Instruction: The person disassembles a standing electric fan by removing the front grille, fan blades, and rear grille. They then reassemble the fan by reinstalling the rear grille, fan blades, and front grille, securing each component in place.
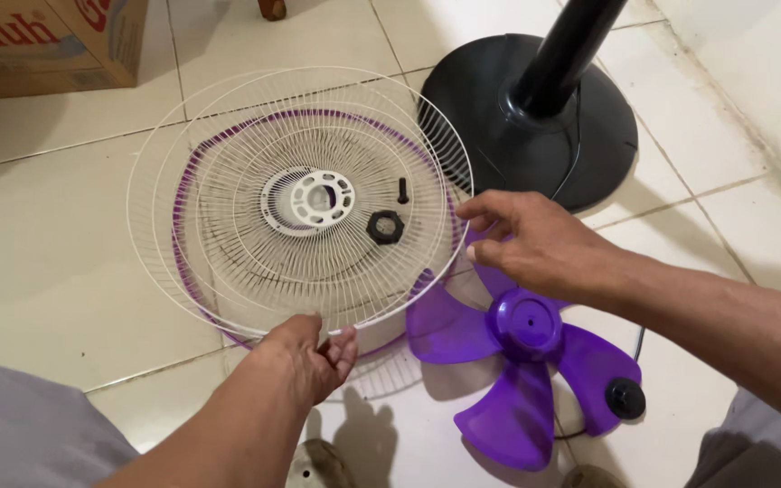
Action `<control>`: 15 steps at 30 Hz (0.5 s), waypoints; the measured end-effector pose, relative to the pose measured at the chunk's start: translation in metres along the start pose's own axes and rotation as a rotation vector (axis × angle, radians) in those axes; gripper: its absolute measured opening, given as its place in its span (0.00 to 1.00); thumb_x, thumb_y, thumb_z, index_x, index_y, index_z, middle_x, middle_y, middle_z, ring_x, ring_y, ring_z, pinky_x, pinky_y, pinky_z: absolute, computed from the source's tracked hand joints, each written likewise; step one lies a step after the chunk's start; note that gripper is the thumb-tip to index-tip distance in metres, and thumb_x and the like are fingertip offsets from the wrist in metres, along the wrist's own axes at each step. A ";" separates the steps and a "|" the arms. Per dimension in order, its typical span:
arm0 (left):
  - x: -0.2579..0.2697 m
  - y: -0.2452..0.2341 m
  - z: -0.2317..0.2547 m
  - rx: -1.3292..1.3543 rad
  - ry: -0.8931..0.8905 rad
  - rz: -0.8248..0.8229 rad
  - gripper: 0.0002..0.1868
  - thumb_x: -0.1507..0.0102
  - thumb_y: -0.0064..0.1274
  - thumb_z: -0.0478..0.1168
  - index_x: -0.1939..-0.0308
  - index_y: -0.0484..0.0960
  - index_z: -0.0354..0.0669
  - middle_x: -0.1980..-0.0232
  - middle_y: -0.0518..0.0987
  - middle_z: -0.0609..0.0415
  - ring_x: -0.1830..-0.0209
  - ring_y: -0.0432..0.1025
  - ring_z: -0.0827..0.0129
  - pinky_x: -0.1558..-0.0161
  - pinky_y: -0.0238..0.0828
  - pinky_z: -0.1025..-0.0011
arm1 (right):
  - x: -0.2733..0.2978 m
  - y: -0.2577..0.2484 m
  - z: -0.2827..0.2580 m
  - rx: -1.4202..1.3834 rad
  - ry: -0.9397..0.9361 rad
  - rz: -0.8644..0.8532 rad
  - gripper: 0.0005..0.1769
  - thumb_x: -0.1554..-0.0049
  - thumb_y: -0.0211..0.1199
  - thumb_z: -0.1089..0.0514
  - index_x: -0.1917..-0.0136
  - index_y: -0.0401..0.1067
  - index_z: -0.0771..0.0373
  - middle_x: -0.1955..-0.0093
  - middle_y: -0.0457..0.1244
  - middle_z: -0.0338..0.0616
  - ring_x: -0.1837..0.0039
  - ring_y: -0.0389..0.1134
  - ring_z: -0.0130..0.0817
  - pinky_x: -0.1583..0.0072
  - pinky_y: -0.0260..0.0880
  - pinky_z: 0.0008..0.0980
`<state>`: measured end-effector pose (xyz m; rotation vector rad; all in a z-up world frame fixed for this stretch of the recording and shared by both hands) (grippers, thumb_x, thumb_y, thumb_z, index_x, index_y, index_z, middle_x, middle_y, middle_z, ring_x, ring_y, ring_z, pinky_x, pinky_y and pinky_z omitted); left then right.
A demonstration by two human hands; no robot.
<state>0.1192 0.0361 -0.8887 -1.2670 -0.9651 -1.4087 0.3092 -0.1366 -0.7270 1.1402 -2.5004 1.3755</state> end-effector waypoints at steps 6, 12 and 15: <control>0.020 0.002 0.015 -0.186 0.045 0.088 0.24 0.30 0.53 0.49 0.32 0.72 0.45 0.33 0.70 0.38 0.44 0.73 0.50 0.45 0.75 0.51 | 0.002 -0.013 -0.015 0.033 0.017 -0.011 0.27 0.44 0.63 0.54 0.31 0.69 0.59 0.42 0.69 0.47 0.38 0.71 0.36 0.36 0.71 0.36; 0.008 0.005 0.014 -0.088 -0.026 0.171 0.22 0.32 0.56 0.56 0.43 0.75 0.47 0.44 0.73 0.47 0.56 0.72 0.62 0.49 0.73 0.55 | 0.007 -0.020 0.001 0.050 0.099 0.000 0.26 0.43 0.61 0.52 0.32 0.67 0.59 0.40 0.68 0.49 0.36 0.70 0.38 0.34 0.70 0.39; -0.005 -0.001 0.015 -0.084 -0.003 0.228 0.20 0.32 0.53 0.55 0.45 0.78 0.46 0.46 0.76 0.56 0.58 0.71 0.70 0.50 0.72 0.58 | 0.020 -0.019 0.014 0.071 0.152 -0.014 0.28 0.43 0.62 0.51 0.30 0.67 0.58 0.38 0.67 0.48 0.35 0.70 0.37 0.34 0.70 0.39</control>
Point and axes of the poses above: each hand's wrist, its own x-axis away from the middle knuckle, its own y-axis out of the palm, z = x × y, the point moved 7 cm from there along -x, towards the middle knuckle
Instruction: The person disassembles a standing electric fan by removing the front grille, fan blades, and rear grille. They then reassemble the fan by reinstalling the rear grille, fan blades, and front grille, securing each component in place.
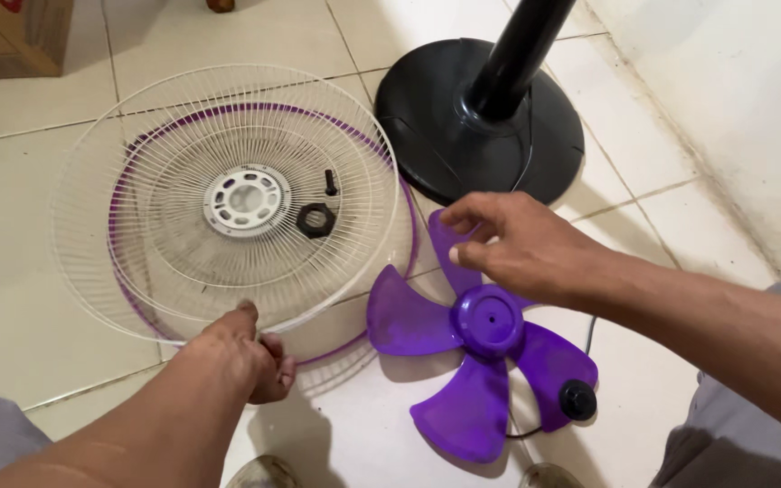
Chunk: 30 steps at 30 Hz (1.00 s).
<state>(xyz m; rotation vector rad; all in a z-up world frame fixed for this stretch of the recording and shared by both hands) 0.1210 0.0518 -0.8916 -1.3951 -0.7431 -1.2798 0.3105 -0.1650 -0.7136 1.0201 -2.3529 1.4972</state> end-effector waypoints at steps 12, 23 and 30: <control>0.037 0.000 0.058 0.266 0.187 -0.223 0.18 0.34 0.44 0.31 0.40 0.72 0.41 0.50 0.77 0.46 0.61 0.75 0.60 0.57 0.80 0.57 | -0.016 -0.026 -0.041 -0.147 -0.114 0.127 0.25 0.42 0.61 0.52 0.33 0.69 0.59 0.37 0.69 0.49 0.36 0.71 0.37 0.35 0.72 0.37; 0.285 -0.113 0.006 0.143 0.390 -0.353 0.33 0.40 0.37 0.16 0.36 0.67 0.51 0.51 0.78 0.44 0.62 0.77 0.59 0.60 0.85 0.60 | 0.076 -0.111 -0.163 0.407 -0.315 0.042 0.40 0.43 0.65 0.41 0.22 0.56 0.50 0.27 0.52 0.55 0.29 0.60 0.50 0.30 0.63 0.49; 0.499 -0.195 -0.020 0.041 0.323 -0.398 0.38 0.41 0.39 0.17 0.30 0.61 0.52 0.48 0.77 0.39 0.57 0.79 0.55 0.57 0.86 0.62 | 0.186 -0.235 -0.203 0.529 -0.087 0.006 0.41 0.48 0.63 0.31 0.25 0.59 0.42 0.27 0.53 0.48 0.27 0.60 0.45 0.28 0.66 0.50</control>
Point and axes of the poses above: each hand's wrist, its own x-axis away from the middle knuckle, its own y-axis out of the palm, z = x × y, the point moved 7 cm from there along -x, towards the middle knuckle
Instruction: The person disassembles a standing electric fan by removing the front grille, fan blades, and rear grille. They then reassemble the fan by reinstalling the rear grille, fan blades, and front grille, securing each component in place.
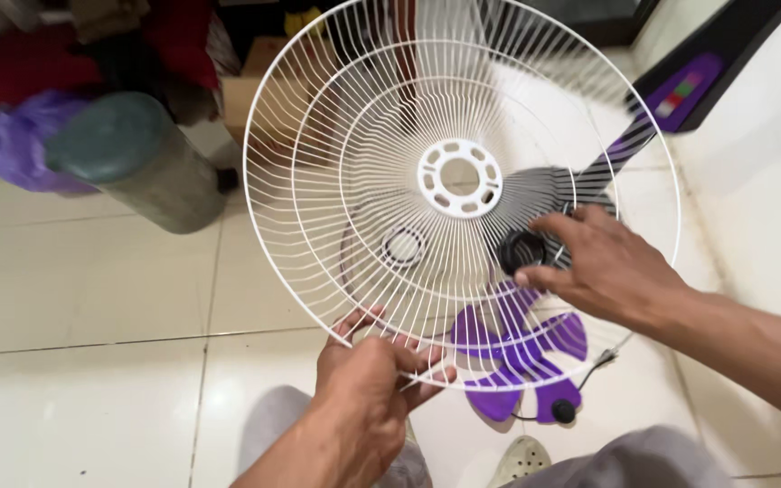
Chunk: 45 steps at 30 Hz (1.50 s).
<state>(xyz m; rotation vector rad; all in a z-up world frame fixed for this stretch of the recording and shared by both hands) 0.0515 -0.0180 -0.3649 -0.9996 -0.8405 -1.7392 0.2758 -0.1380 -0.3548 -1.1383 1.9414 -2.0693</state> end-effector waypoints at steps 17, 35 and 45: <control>0.178 0.020 0.047 -0.004 -0.070 -0.021 0.42 0.43 0.35 0.15 0.28 0.57 0.54 0.37 0.71 0.32 0.45 0.78 0.42 0.54 0.83 0.49 | 0.094 -0.160 0.042 -0.291 -0.153 0.307 0.18 0.43 0.65 0.55 0.40 0.74 0.58 0.45 0.66 0.46 0.51 0.73 0.34 0.44 0.77 0.34; 0.154 0.152 0.152 0.077 0.214 -0.188 0.37 0.40 0.38 0.20 0.30 0.56 0.54 0.41 0.69 0.32 0.51 0.77 0.48 0.55 0.84 0.56 | 0.056 -0.334 0.197 -1.604 0.099 0.692 0.08 0.34 0.56 0.62 0.44 0.71 0.68 0.53 0.64 0.44 0.56 0.64 0.26 0.50 0.72 0.28; 0.096 0.192 0.221 0.038 0.145 -0.192 0.36 0.39 0.39 0.20 0.31 0.56 0.55 0.40 0.68 0.33 0.49 0.78 0.49 0.53 0.79 0.56 | -0.059 -0.342 0.245 -1.364 0.366 0.603 0.11 0.33 0.55 0.61 0.41 0.70 0.70 0.51 0.67 0.50 0.57 0.64 0.30 0.49 0.71 0.31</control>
Point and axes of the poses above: each hand's wrist, its own x-axis away from the middle knuckle, its own y-axis out of the palm, z = x × y, the point moved 7 cm from there along -x, towards the middle knuckle
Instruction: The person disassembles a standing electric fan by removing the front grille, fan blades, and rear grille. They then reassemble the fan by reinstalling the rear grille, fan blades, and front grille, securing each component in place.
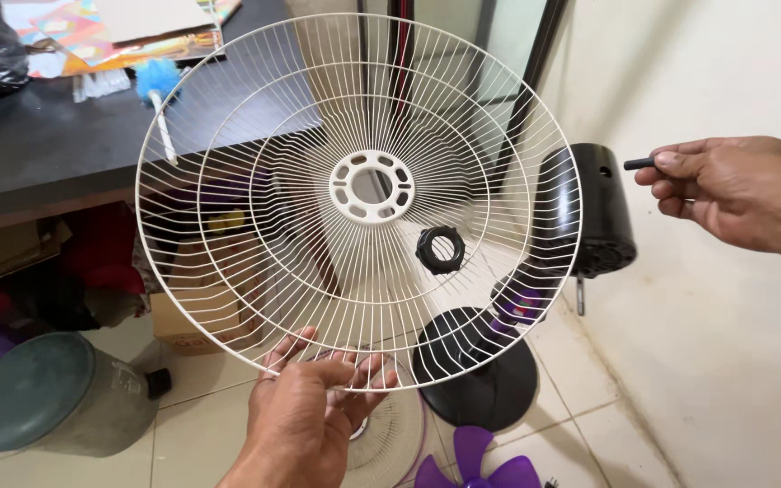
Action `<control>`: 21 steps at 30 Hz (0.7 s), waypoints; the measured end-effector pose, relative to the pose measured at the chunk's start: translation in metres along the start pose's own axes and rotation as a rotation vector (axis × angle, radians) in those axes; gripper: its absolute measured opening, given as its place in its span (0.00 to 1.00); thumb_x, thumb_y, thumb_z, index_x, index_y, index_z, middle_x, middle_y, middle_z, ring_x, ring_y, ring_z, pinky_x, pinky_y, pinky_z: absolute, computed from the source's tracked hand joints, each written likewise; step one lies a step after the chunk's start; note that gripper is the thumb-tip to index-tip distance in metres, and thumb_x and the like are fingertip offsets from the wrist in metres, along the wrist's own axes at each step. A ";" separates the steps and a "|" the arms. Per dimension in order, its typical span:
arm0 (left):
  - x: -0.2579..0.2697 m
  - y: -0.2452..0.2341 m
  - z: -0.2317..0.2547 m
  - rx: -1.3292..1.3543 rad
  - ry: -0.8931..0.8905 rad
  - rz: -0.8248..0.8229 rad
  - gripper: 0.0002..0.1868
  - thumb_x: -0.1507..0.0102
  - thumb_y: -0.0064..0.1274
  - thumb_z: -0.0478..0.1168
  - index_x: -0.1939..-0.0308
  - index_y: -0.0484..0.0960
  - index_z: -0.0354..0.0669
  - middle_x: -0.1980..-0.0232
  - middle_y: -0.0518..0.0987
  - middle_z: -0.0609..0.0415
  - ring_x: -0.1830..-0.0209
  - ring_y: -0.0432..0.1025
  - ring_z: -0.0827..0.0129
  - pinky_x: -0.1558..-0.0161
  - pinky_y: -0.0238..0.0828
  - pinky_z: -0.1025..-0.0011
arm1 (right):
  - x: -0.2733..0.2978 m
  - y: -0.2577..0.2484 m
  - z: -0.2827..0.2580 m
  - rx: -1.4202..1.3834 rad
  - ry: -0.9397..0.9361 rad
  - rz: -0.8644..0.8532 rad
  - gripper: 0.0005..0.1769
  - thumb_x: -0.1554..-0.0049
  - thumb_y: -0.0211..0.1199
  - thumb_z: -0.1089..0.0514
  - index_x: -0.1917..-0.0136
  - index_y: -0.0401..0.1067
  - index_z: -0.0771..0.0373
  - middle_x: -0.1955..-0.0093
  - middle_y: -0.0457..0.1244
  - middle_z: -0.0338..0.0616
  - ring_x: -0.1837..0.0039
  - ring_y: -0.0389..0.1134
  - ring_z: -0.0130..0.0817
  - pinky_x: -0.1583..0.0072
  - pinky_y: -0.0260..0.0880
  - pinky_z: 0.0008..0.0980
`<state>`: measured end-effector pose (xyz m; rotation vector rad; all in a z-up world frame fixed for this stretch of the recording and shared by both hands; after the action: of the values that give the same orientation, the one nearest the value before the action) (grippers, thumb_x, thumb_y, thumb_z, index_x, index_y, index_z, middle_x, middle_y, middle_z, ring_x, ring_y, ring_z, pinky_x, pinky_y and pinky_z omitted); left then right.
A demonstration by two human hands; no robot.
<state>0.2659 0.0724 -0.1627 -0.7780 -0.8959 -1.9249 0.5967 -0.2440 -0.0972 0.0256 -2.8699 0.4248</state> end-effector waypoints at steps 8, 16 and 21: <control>-0.033 0.002 0.027 -0.064 -0.021 0.048 0.39 0.41 0.39 0.19 0.29 0.54 0.55 0.40 0.68 0.31 0.49 0.78 0.46 0.53 0.80 0.53 | -0.009 0.019 -0.001 0.204 0.048 0.092 0.12 0.33 0.54 0.63 0.40 0.69 0.74 0.52 0.68 0.55 0.57 0.67 0.34 0.50 0.72 0.33; -0.051 0.022 0.031 -0.071 -0.044 0.053 0.39 0.41 0.39 0.18 0.30 0.55 0.54 0.42 0.68 0.35 0.51 0.79 0.46 0.57 0.80 0.52 | -0.024 0.024 -0.020 0.367 0.099 0.086 0.12 0.34 0.56 0.64 0.42 0.72 0.75 0.55 0.69 0.56 0.60 0.66 0.35 0.54 0.68 0.36; -0.060 0.042 0.030 -0.080 -0.036 0.000 0.37 0.41 0.40 0.19 0.31 0.56 0.54 0.44 0.67 0.38 0.52 0.79 0.46 0.55 0.80 0.50 | -0.024 0.026 -0.028 0.468 0.071 0.013 0.11 0.35 0.57 0.64 0.43 0.74 0.73 0.56 0.70 0.55 0.58 0.69 0.37 0.53 0.70 0.36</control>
<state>0.3345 0.1068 -0.1813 -0.8619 -0.8448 -1.9618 0.6256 -0.2110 -0.0842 0.0717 -2.6363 1.0648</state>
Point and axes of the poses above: each hand's wrist, its own x-axis away from the middle knuckle, its own y-axis out of the palm, z = x × y, the point moved 7 cm from there along -x, towards the middle knuckle
